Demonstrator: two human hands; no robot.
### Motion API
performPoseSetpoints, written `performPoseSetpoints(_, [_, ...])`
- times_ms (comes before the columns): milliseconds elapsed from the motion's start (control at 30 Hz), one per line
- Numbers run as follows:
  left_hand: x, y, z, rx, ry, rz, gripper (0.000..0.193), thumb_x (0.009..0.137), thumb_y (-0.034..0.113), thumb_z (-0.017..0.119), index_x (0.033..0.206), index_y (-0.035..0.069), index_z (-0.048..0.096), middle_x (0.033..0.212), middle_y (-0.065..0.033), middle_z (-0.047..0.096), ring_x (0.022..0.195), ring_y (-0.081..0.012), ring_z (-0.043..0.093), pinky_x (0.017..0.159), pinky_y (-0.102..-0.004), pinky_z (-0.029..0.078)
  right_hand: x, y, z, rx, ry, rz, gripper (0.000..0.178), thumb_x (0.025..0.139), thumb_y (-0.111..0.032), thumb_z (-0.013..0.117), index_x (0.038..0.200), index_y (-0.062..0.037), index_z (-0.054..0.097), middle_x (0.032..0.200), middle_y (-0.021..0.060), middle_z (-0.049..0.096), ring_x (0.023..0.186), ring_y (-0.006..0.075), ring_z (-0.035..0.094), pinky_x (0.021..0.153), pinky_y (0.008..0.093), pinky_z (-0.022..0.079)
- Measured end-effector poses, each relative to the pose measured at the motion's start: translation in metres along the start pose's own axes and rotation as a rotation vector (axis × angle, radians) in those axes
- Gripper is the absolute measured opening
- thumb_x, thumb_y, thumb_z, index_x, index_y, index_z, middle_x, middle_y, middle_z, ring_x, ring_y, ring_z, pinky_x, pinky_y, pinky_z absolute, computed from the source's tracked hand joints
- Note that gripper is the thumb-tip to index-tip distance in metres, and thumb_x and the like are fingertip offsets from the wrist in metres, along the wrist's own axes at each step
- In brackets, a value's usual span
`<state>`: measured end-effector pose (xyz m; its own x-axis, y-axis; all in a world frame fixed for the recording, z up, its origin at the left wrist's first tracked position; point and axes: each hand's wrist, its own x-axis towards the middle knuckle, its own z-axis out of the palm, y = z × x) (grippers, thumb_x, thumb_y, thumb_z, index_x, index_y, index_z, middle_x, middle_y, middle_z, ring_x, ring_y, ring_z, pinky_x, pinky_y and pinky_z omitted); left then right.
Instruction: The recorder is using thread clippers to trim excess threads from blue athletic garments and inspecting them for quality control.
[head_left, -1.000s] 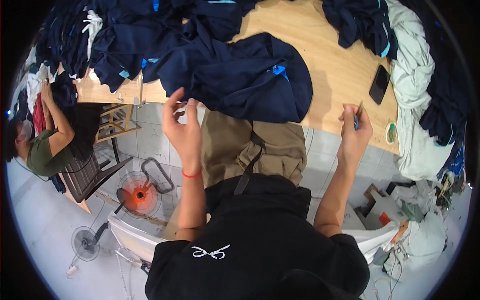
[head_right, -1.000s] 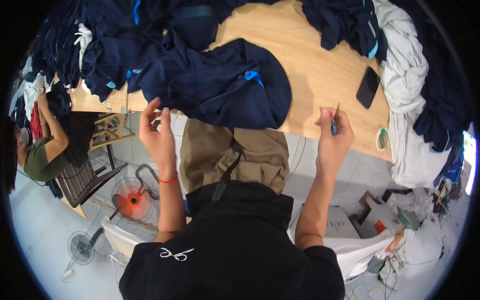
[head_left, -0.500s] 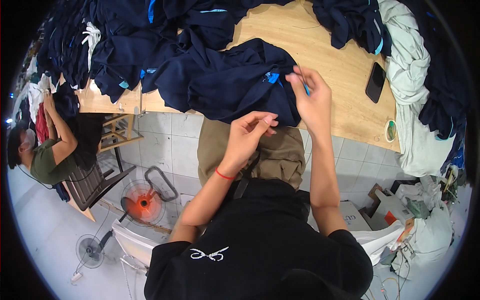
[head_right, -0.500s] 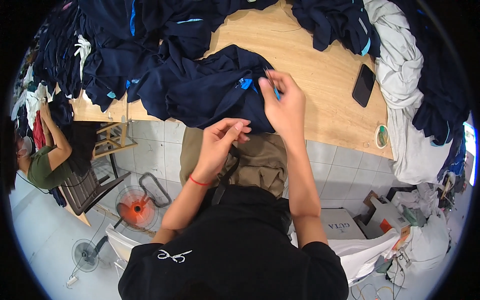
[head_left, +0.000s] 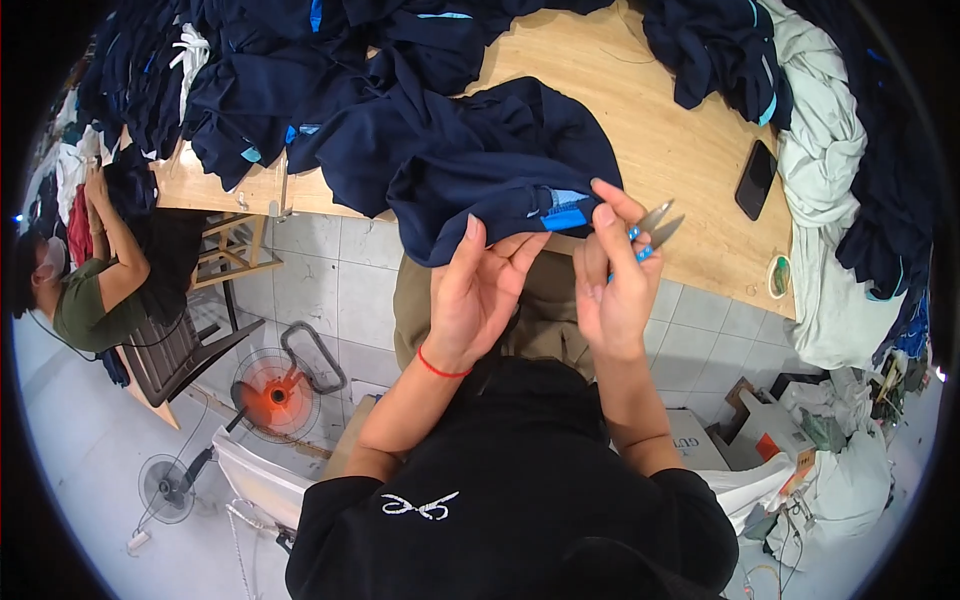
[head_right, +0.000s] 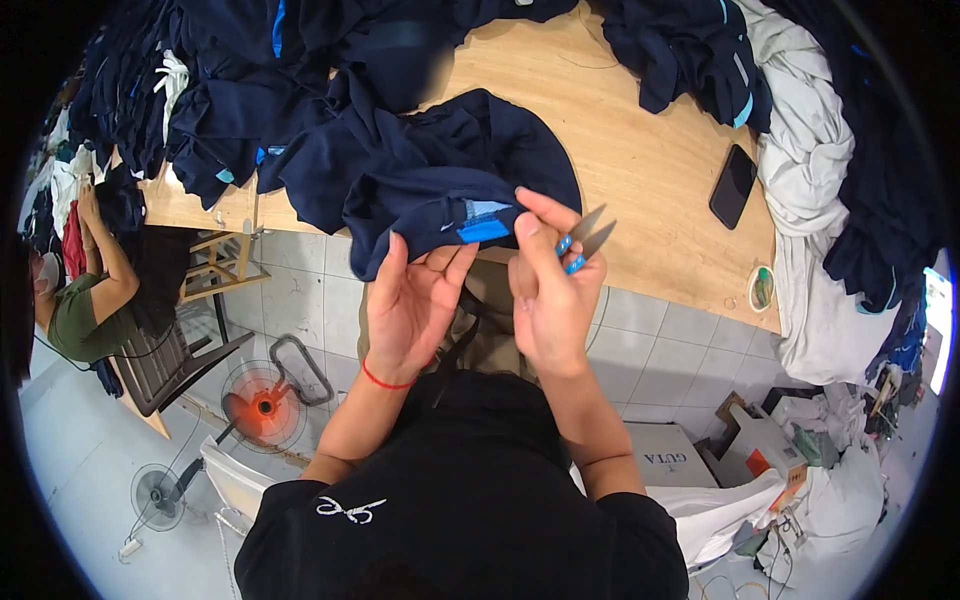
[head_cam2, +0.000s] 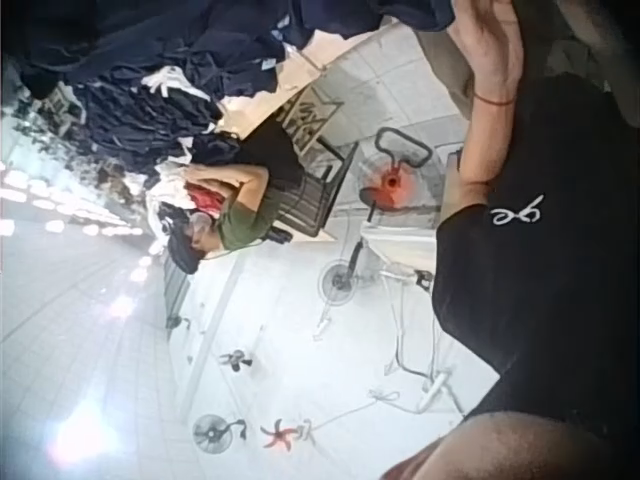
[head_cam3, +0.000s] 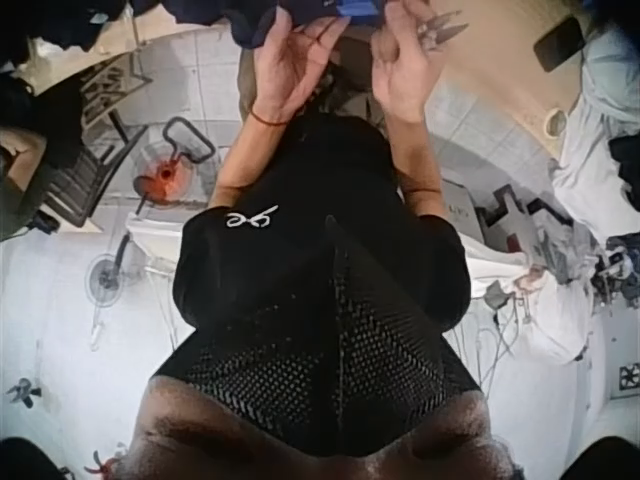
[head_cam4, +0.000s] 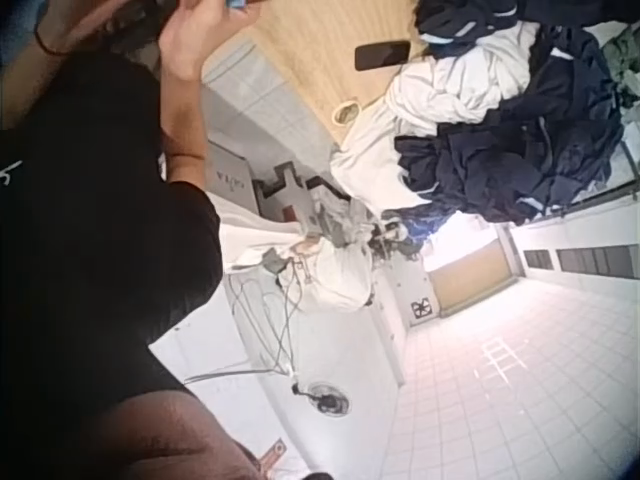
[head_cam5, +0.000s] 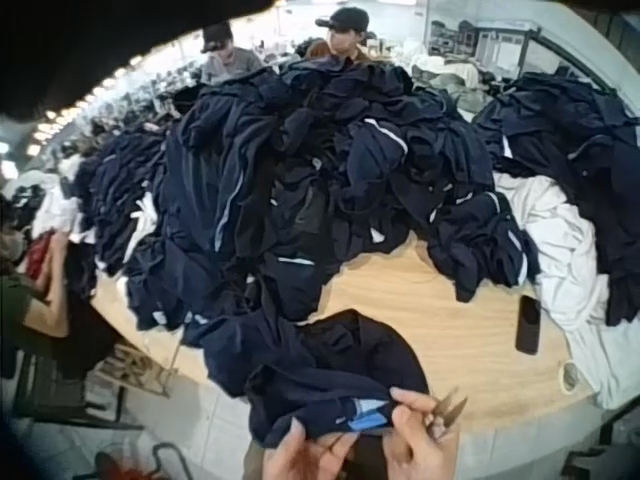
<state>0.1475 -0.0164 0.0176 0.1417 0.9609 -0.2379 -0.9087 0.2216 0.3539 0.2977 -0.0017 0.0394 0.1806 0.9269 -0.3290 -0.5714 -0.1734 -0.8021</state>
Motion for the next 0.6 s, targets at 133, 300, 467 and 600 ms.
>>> performPoseSetpoints(133, [-0.009, 0.005, 0.022, 0.016, 0.063, 0.075, 0.033, 0.117, 0.016, 0.050, 0.143, -0.002, 0.061, 0.140, -0.0172, 0.070, 0.128, -0.0302, 0.070, 0.118, -0.0491, 0.054, -0.022, -0.004, 0.006, -0.021, 0.004, -0.076, 0.026, 0.109, -0.002, 0.063, 0.133, 0.0050, 0.066, 0.063, -0.0066, 0.044, 0.045, 0.0013, 0.030, 0.045, 0.0248, 0.023])
performPoseSetpoints(300, [-0.012, 0.005, 0.026, 0.128, 0.072, 0.191, 0.026, 0.106, -0.002, 0.065, 0.132, -0.003, 0.069, 0.125, -0.0147, 0.076, 0.113, -0.0226, 0.075, 0.105, -0.0403, 0.061, -0.032, -0.003, 0.005, -0.141, -0.006, -0.179, 0.024, 0.097, 0.006, 0.078, 0.121, 0.0037, 0.072, 0.079, -0.0019, 0.069, 0.059, -0.0016, 0.045, 0.052, 0.0206, 0.028])
performPoseSetpoints(467, [-0.017, 0.008, 0.021, 0.277, 0.136, 0.260, 0.028, 0.098, -0.008, 0.074, 0.126, -0.003, 0.073, 0.116, -0.0137, 0.079, 0.105, -0.0173, 0.076, 0.099, -0.0337, 0.060, -0.031, -0.013, 0.000, -0.591, -0.073, -0.222, 0.015, 0.094, 0.000, 0.085, 0.107, 0.0002, 0.079, 0.084, 0.0007, 0.075, 0.068, 0.0025, 0.061, 0.060, 0.0180, 0.039])
performPoseSetpoints(600, [-0.021, 0.012, 0.019, 0.478, 0.140, 0.291, 0.026, 0.095, -0.008, 0.079, 0.121, -0.005, 0.077, 0.111, -0.0102, 0.080, 0.096, -0.0116, 0.074, 0.087, -0.0265, 0.058, -0.028, -0.035, 0.014, -0.819, -0.212, -0.610, 0.021, 0.087, 0.004, 0.087, 0.107, -0.0004, 0.082, 0.088, 0.0055, 0.074, 0.070, 0.0065, 0.065, 0.058, 0.0204, 0.043])
